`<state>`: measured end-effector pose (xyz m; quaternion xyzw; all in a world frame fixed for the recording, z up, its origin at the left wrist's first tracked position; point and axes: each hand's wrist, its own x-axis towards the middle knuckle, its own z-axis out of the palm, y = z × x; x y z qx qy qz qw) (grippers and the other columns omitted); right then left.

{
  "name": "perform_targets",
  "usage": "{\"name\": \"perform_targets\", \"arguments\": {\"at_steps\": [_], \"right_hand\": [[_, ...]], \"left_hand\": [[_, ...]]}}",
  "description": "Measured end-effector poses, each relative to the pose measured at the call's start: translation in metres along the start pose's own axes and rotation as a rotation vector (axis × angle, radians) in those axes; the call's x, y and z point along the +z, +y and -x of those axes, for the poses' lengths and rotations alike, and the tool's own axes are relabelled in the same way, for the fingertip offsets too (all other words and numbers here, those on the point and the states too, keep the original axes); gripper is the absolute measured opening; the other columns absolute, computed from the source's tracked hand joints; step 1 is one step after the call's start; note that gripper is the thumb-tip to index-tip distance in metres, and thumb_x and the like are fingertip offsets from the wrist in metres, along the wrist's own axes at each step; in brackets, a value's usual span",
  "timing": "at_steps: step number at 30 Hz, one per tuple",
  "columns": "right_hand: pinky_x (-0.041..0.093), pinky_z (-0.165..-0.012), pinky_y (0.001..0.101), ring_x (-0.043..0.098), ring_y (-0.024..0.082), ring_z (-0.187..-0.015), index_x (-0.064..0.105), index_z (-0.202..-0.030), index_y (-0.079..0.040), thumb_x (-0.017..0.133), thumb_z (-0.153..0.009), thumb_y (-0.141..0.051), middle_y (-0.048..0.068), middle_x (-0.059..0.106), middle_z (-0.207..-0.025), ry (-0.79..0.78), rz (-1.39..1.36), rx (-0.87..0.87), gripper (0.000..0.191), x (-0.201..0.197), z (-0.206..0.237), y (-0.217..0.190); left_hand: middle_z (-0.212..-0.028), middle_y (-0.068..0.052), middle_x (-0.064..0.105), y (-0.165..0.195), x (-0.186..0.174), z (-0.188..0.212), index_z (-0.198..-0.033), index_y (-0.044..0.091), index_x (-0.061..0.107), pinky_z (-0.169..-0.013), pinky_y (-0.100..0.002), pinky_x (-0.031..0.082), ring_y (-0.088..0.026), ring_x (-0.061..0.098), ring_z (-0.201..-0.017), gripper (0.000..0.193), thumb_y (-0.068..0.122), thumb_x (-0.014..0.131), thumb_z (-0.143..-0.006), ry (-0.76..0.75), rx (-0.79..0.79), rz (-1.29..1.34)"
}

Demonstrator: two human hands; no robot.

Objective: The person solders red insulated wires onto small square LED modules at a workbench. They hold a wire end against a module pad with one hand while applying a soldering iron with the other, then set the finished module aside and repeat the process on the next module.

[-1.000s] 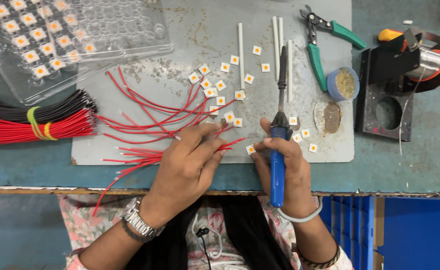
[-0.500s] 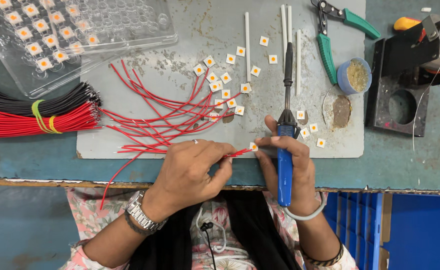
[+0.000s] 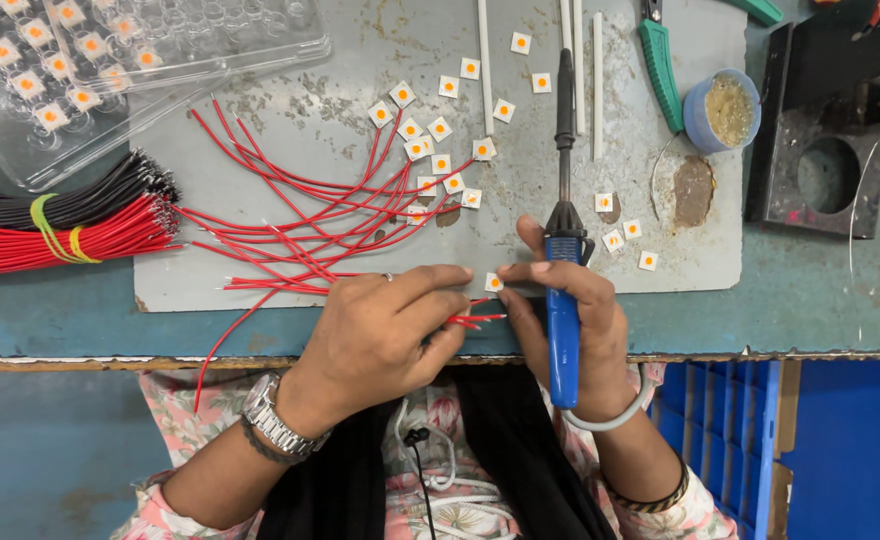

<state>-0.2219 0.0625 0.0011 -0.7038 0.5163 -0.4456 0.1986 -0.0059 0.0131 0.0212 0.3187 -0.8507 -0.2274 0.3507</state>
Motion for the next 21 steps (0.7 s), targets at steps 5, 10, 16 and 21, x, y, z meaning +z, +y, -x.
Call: {"name": "perform_targets", "arguments": {"at_steps": [5, 10, 16, 21], "right_hand": [[0.064, -0.089, 0.0316, 0.077, 0.024, -0.108, 0.038, -0.126, -0.010, 0.073, -0.094, 0.010, 0.027, 0.059, -0.144, -0.008, -0.017, 0.001, 0.052, 0.002, 0.001, 0.002], [0.064, -0.090, 0.0316, 0.076, 0.025, -0.110, 0.038, -0.125, -0.010, 0.072, -0.094, 0.011, 0.026, 0.059, -0.143, -0.030, -0.036, -0.005, 0.051, 0.001, 0.003, 0.001], [0.063, -0.095, 0.0355, 0.074, 0.030, -0.117, 0.041, -0.125, -0.008, 0.070, -0.094, 0.013, 0.028, 0.058, -0.143, -0.046, -0.083, -0.017, 0.048, 0.000, 0.004, 0.003], [0.061, -0.102, 0.0396, 0.072, 0.033, -0.119, 0.042, -0.134, -0.005, 0.060, -0.108, 0.007, 0.028, 0.060, -0.140, 0.027, -0.171, 0.013, 0.035, -0.015, 0.011, 0.006]], "left_hand": [[-0.116, -0.003, 0.072, -0.003, 0.003, 0.001, -0.091, 0.009, 0.066, -0.057, -0.035, 0.049, -0.019, 0.064, -0.064, 0.018, 0.019, 0.078, -0.082, -0.066, 0.082, -0.052], [-0.116, -0.006, 0.073, -0.002, 0.008, 0.002, -0.090, 0.008, 0.063, -0.054, -0.035, 0.048, -0.019, 0.061, -0.059, 0.022, 0.021, 0.078, -0.082, -0.104, 0.138, -0.175], [-0.120, -0.007, 0.072, -0.003, 0.011, 0.002, -0.089, 0.008, 0.060, -0.055, -0.035, 0.048, -0.018, 0.061, -0.059, 0.021, 0.022, 0.076, -0.084, -0.127, 0.153, -0.226], [-0.122, -0.004, 0.072, -0.005, 0.009, 0.002, -0.090, 0.008, 0.060, -0.055, -0.036, 0.048, -0.020, 0.060, -0.059, 0.024, 0.024, 0.076, -0.083, -0.144, 0.128, -0.193]]}}
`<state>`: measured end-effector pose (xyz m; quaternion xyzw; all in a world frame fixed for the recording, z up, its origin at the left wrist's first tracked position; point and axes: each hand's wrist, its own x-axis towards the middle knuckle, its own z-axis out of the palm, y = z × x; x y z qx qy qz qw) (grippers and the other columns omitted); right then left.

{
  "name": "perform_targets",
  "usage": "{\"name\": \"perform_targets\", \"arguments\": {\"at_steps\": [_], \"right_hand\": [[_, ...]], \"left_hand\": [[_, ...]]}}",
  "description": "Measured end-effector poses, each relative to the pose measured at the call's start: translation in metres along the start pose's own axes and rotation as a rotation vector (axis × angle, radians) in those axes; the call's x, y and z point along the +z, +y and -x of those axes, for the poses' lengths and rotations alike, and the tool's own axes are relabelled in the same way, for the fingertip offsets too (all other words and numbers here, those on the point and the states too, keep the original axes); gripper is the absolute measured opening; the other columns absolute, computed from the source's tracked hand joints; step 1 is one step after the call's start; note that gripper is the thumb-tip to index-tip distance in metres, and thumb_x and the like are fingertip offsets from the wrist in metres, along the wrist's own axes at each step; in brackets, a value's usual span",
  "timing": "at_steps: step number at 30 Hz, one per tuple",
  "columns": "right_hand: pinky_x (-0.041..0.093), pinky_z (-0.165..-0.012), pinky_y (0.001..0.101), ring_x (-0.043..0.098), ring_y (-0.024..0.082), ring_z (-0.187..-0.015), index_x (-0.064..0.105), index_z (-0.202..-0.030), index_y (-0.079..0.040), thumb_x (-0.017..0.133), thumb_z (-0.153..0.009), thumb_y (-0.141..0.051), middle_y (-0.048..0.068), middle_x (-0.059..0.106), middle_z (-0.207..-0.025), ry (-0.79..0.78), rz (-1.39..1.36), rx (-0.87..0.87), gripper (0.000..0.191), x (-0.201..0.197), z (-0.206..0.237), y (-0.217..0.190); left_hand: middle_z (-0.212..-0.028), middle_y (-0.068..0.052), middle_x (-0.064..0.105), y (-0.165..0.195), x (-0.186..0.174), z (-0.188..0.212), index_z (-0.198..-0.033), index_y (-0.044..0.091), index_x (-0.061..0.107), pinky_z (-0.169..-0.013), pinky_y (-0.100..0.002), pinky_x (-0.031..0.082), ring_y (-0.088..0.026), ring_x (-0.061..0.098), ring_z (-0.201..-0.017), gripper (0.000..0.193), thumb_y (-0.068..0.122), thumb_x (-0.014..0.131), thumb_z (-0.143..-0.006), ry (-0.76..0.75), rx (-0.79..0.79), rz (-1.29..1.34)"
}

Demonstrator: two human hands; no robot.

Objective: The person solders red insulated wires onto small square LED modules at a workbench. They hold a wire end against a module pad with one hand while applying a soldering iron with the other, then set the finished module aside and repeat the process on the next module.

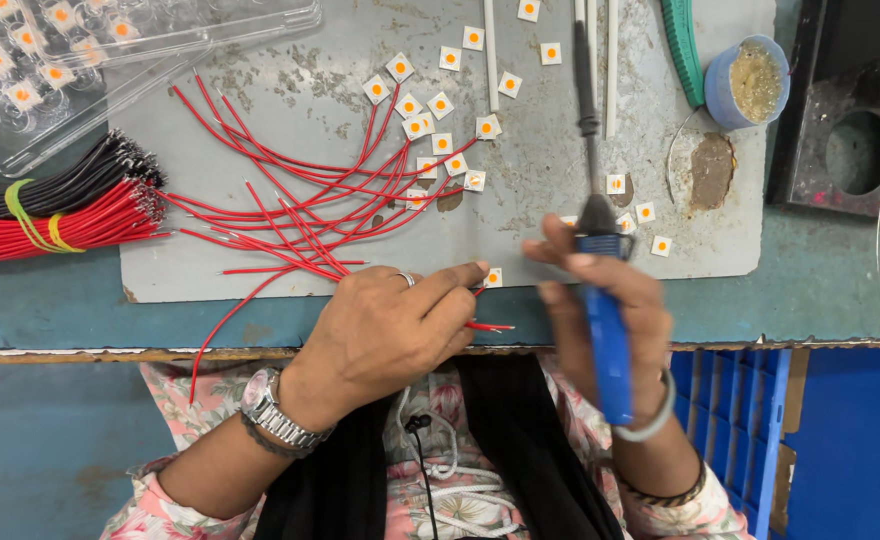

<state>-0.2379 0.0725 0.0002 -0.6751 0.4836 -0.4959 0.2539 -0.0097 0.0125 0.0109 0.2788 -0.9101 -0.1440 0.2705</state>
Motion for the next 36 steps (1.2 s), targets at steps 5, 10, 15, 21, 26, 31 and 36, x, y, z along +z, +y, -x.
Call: {"name": "perform_targets", "arguments": {"at_steps": [5, 10, 15, 21, 26, 31, 36], "right_hand": [[0.066, -0.088, 0.0377, 0.077, 0.033, -0.101, 0.045, -0.143, 0.000, 0.062, -0.112, -0.023, 0.024, 0.070, -0.119, 0.206, 0.049, -0.013, 0.042, -0.039, 0.013, 0.001], [0.060, -0.058, 0.0345, 0.069, 0.028, -0.070, 0.051, -0.129, 0.003, 0.069, -0.110, -0.042, 0.023, 0.064, -0.110, 0.505, 0.060, -0.101, 0.053, -0.079, 0.029, 0.012], [0.047, -0.055, 0.0379, 0.055, 0.026, -0.054, 0.055, -0.098, 0.002, 0.074, -0.095, -0.021, 0.019, 0.058, -0.077, 0.529, -0.100, -0.074, 0.030, -0.101, 0.037, 0.007], [0.051, -0.057, 0.0294, 0.059, 0.021, -0.058, 0.053, -0.107, 0.004, 0.082, -0.096, -0.014, 0.018, 0.065, -0.079, 0.342, -0.048, -0.040, 0.036, -0.068, 0.021, -0.033], [0.054, -0.057, 0.0257, 0.065, 0.019, -0.059, 0.052, -0.107, 0.001, 0.083, -0.097, -0.017, 0.017, 0.068, -0.081, 0.233, 0.016, -0.053, 0.037, -0.058, -0.007, -0.050], [0.054, -0.057, 0.0245, 0.068, 0.019, -0.059, 0.057, -0.100, 0.002, 0.082, -0.099, -0.018, 0.018, 0.070, -0.083, 0.149, 0.063, -0.041, 0.032, -0.062, -0.015, -0.052], [0.053, -0.057, 0.0230, 0.067, 0.018, -0.059, 0.059, -0.096, 0.002, 0.079, -0.097, -0.018, 0.018, 0.070, -0.083, 0.075, 0.149, -0.049, 0.028, -0.062, -0.024, -0.060]], "left_hand": [[-0.122, -0.004, 0.072, -0.001, 0.000, -0.001, -0.086, 0.008, 0.060, -0.053, -0.036, 0.047, -0.019, 0.059, -0.057, 0.022, 0.023, 0.077, -0.083, -0.003, 0.008, -0.010], [-0.120, -0.005, 0.072, -0.001, 0.000, -0.001, -0.085, 0.008, 0.061, -0.053, -0.035, 0.047, -0.018, 0.059, -0.056, 0.021, 0.022, 0.077, -0.082, 0.000, 0.008, 0.009], [-0.118, -0.005, 0.073, -0.001, 0.001, -0.001, -0.085, 0.008, 0.061, -0.055, -0.036, 0.048, -0.018, 0.059, -0.056, 0.020, 0.022, 0.076, -0.082, 0.017, 0.011, -0.012], [-0.118, -0.008, 0.073, 0.002, 0.002, 0.000, -0.086, 0.008, 0.062, -0.053, -0.034, 0.048, -0.017, 0.059, -0.055, 0.019, 0.021, 0.075, -0.082, 0.015, 0.009, -0.035], [-0.118, -0.008, 0.073, 0.002, 0.002, -0.001, -0.083, 0.009, 0.061, -0.053, -0.034, 0.049, -0.017, 0.059, -0.055, 0.016, 0.019, 0.074, -0.083, 0.029, 0.015, -0.056], [-0.118, -0.008, 0.073, 0.002, 0.001, -0.001, -0.083, 0.009, 0.062, -0.053, -0.034, 0.049, -0.017, 0.061, -0.055, 0.014, 0.018, 0.072, -0.083, 0.028, 0.012, -0.062], [-0.118, -0.008, 0.073, 0.002, 0.000, -0.002, -0.083, 0.010, 0.062, -0.054, -0.035, 0.050, -0.017, 0.062, -0.057, 0.013, 0.018, 0.072, -0.084, 0.028, 0.009, -0.054]]}}
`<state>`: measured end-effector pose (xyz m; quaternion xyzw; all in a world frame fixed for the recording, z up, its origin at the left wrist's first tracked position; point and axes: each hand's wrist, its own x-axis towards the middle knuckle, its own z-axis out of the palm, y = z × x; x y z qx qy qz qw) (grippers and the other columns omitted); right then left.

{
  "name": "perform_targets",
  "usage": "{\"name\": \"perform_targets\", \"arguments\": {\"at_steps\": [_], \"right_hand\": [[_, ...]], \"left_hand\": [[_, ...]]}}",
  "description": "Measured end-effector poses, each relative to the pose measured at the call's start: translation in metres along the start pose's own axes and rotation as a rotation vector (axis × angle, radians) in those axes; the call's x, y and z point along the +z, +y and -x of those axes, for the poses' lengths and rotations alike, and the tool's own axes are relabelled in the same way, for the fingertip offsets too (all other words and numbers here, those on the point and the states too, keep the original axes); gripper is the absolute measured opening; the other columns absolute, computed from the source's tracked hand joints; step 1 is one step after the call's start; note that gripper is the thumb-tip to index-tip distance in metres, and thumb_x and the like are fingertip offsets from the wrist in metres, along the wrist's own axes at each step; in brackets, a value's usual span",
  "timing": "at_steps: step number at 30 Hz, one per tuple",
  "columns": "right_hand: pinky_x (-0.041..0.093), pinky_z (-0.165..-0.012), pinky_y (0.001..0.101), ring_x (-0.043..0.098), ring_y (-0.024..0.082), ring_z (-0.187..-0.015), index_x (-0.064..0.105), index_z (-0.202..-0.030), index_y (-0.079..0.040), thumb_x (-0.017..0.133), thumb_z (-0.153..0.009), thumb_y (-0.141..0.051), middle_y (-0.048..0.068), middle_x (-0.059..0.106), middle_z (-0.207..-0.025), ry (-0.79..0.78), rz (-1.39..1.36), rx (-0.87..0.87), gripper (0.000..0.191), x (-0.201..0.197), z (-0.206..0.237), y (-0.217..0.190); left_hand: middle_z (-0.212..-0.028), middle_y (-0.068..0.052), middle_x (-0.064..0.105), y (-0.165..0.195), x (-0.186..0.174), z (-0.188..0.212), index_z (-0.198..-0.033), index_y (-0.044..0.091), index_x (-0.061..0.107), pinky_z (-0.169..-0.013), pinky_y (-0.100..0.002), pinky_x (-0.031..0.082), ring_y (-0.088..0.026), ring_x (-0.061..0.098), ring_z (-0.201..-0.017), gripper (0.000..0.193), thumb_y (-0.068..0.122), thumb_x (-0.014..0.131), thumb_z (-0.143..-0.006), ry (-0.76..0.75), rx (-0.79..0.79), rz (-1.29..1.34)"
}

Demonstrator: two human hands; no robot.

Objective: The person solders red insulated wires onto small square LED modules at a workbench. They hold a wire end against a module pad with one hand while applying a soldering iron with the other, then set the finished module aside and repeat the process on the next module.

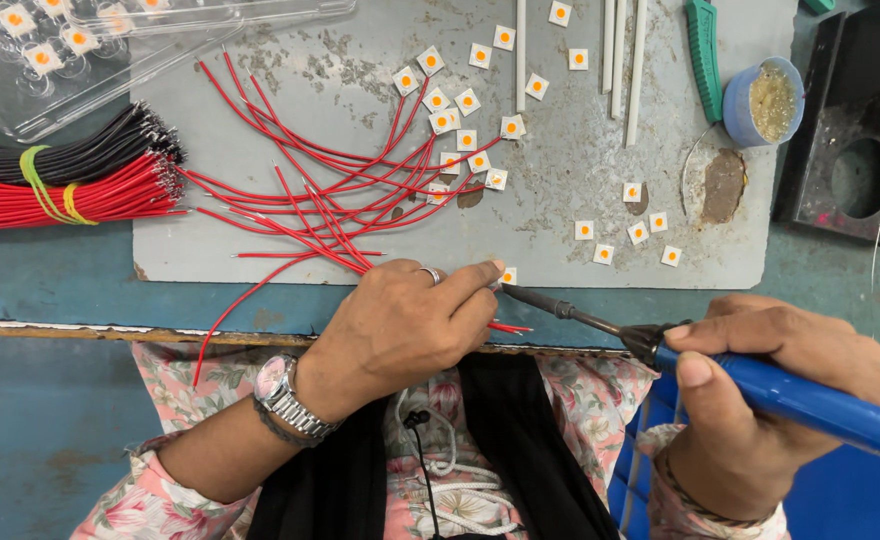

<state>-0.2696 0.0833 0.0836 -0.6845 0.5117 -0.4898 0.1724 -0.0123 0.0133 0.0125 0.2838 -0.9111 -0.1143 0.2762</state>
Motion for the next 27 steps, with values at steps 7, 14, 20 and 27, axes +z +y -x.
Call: {"name": "perform_targets", "arguments": {"at_steps": [7, 14, 20, 27], "right_hand": [[0.046, -0.050, 0.0216, 0.062, 0.016, -0.052, 0.064, -0.081, 0.006, 0.075, -0.083, -0.013, 0.015, 0.068, -0.073, -0.067, 0.095, 0.107, 0.022, 0.003, -0.019, -0.017], [0.048, -0.052, 0.0220, 0.064, 0.016, -0.053, 0.061, -0.087, 0.006, 0.076, -0.087, -0.015, 0.013, 0.068, -0.074, -0.064, 0.096, 0.080, 0.025, 0.006, -0.020, -0.018], [0.048, -0.052, 0.0216, 0.064, 0.016, -0.054, 0.061, -0.090, 0.006, 0.077, -0.088, -0.017, 0.013, 0.067, -0.074, 0.078, 0.000, 0.040, 0.028, 0.007, -0.007, -0.010], [0.045, -0.050, 0.0210, 0.062, 0.015, -0.052, 0.063, -0.089, 0.007, 0.077, -0.086, -0.017, 0.012, 0.066, -0.070, 0.099, -0.002, 0.070, 0.027, 0.005, -0.001, -0.010]], "left_hand": [[-0.117, -0.009, 0.073, 0.000, 0.001, 0.001, -0.085, 0.009, 0.063, -0.054, -0.035, 0.051, -0.018, 0.063, -0.058, 0.012, 0.017, 0.071, -0.084, -0.010, -0.001, 0.006], [-0.117, -0.009, 0.073, -0.001, 0.001, 0.001, -0.083, 0.009, 0.062, -0.052, -0.036, 0.050, -0.019, 0.064, -0.057, 0.013, 0.018, 0.071, -0.084, -0.023, -0.008, 0.014], [-0.116, -0.009, 0.073, -0.001, 0.001, 0.002, -0.081, 0.008, 0.062, -0.051, -0.036, 0.050, -0.020, 0.063, -0.055, 0.013, 0.017, 0.071, -0.084, -0.018, -0.010, 0.018], [-0.116, -0.009, 0.073, -0.001, 0.001, 0.002, -0.082, 0.009, 0.062, -0.051, -0.036, 0.050, -0.020, 0.063, -0.055, 0.014, 0.018, 0.072, -0.083, -0.020, -0.011, 0.020]]}}
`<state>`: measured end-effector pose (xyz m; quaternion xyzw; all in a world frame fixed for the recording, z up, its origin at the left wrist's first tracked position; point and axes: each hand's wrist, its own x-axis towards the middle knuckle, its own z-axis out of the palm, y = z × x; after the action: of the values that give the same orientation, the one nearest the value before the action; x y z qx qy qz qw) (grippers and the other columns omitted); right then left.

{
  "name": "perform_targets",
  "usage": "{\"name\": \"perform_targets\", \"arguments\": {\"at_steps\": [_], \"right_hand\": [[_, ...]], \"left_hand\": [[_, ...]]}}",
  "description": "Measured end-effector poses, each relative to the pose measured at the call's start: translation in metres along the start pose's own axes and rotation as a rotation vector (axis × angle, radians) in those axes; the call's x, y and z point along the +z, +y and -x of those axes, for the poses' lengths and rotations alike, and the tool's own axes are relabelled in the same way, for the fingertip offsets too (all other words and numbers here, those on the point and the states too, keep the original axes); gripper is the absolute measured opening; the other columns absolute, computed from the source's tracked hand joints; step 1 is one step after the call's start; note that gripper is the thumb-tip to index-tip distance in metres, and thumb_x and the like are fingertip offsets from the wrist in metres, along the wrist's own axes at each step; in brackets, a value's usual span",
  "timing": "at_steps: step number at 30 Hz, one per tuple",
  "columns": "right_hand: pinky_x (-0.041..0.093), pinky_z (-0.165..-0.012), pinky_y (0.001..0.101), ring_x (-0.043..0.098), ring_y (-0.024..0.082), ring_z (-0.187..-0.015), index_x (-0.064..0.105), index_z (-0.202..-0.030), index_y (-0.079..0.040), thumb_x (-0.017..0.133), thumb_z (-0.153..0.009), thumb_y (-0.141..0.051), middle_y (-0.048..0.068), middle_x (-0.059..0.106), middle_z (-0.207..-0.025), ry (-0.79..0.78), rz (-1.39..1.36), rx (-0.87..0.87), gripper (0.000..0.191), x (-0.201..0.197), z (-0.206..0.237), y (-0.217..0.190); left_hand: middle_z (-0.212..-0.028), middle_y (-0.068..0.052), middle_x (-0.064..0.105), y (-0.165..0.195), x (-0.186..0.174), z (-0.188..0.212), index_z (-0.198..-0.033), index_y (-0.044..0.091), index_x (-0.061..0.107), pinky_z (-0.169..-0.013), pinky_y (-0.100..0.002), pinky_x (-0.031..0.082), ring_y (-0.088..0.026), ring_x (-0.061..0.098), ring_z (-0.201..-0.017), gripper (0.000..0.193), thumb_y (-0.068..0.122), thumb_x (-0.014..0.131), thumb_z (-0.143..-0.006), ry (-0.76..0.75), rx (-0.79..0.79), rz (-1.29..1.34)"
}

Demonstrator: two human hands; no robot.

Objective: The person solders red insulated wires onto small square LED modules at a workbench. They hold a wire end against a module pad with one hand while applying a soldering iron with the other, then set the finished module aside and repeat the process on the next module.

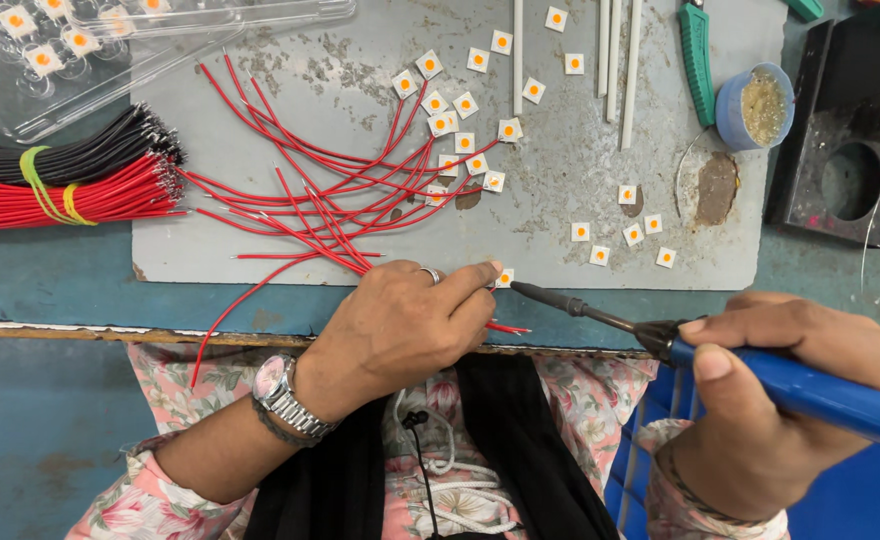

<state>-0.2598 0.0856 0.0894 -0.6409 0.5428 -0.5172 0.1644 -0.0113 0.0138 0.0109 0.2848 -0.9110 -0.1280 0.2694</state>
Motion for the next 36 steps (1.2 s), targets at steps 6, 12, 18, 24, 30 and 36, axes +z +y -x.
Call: {"name": "perform_targets", "arguments": {"at_steps": [6, 12, 18, 24, 30, 36], "right_hand": [[0.043, -0.049, 0.0205, 0.060, 0.015, -0.050, 0.066, -0.087, 0.007, 0.077, -0.085, -0.017, 0.012, 0.065, -0.067, -0.053, 0.046, 0.038, 0.026, 0.003, -0.010, -0.007], [0.042, -0.048, 0.0194, 0.060, 0.013, -0.050, 0.067, -0.086, 0.007, 0.078, -0.085, -0.018, 0.011, 0.065, -0.066, -0.107, 0.098, 0.090, 0.027, 0.003, -0.017, -0.012], [0.048, -0.055, 0.0205, 0.066, 0.016, -0.059, 0.067, -0.088, 0.007, 0.079, -0.092, -0.019, 0.014, 0.068, -0.076, -0.145, 0.084, 0.029, 0.029, 0.000, -0.015, -0.007], [0.049, -0.056, 0.0212, 0.066, 0.016, -0.060, 0.066, -0.090, 0.007, 0.080, -0.093, -0.019, 0.014, 0.068, -0.078, -0.011, 0.001, 0.004, 0.029, 0.001, -0.001, 0.002], [0.049, -0.057, 0.0219, 0.066, 0.017, -0.060, 0.065, -0.092, 0.006, 0.081, -0.094, -0.018, 0.015, 0.068, -0.079, 0.061, -0.030, 0.014, 0.029, -0.004, 0.007, 0.008], [0.050, -0.059, 0.0226, 0.065, 0.018, -0.061, 0.063, -0.094, 0.006, 0.082, -0.095, -0.017, 0.015, 0.068, -0.080, 0.076, -0.034, 0.024, 0.029, -0.006, 0.010, 0.010]], "left_hand": [[-0.116, -0.009, 0.073, 0.000, -0.001, 0.000, -0.083, 0.008, 0.062, -0.052, -0.036, 0.050, -0.020, 0.064, -0.056, 0.014, 0.018, 0.072, -0.082, 0.010, 0.002, 0.001], [-0.116, -0.009, 0.073, -0.001, -0.001, -0.001, -0.082, 0.008, 0.062, -0.050, -0.036, 0.050, -0.020, 0.063, -0.055, 0.014, 0.017, 0.072, -0.083, 0.009, 0.006, -0.002], [-0.115, -0.009, 0.073, -0.001, -0.001, 0.000, -0.082, 0.008, 0.061, -0.049, -0.036, 0.049, -0.020, 0.062, -0.054, 0.014, 0.017, 0.072, -0.084, 0.007, 0.002, 0.011], [-0.115, -0.009, 0.073, -0.001, 0.000, 0.000, -0.082, 0.008, 0.062, -0.050, -0.036, 0.049, -0.020, 0.062, -0.054, 0.013, 0.017, 0.071, -0.084, 0.011, 0.002, -0.011], [-0.116, -0.009, 0.073, -0.001, 0.000, 0.000, -0.082, 0.008, 0.062, -0.050, -0.036, 0.050, -0.020, 0.063, -0.055, 0.013, 0.018, 0.071, -0.083, 0.008, -0.003, 0.007], [-0.118, -0.009, 0.073, -0.001, -0.001, 0.000, -0.082, 0.008, 0.062, -0.052, -0.037, 0.050, -0.020, 0.064, -0.056, 0.014, 0.018, 0.072, -0.083, 0.006, -0.007, 0.017]]}}
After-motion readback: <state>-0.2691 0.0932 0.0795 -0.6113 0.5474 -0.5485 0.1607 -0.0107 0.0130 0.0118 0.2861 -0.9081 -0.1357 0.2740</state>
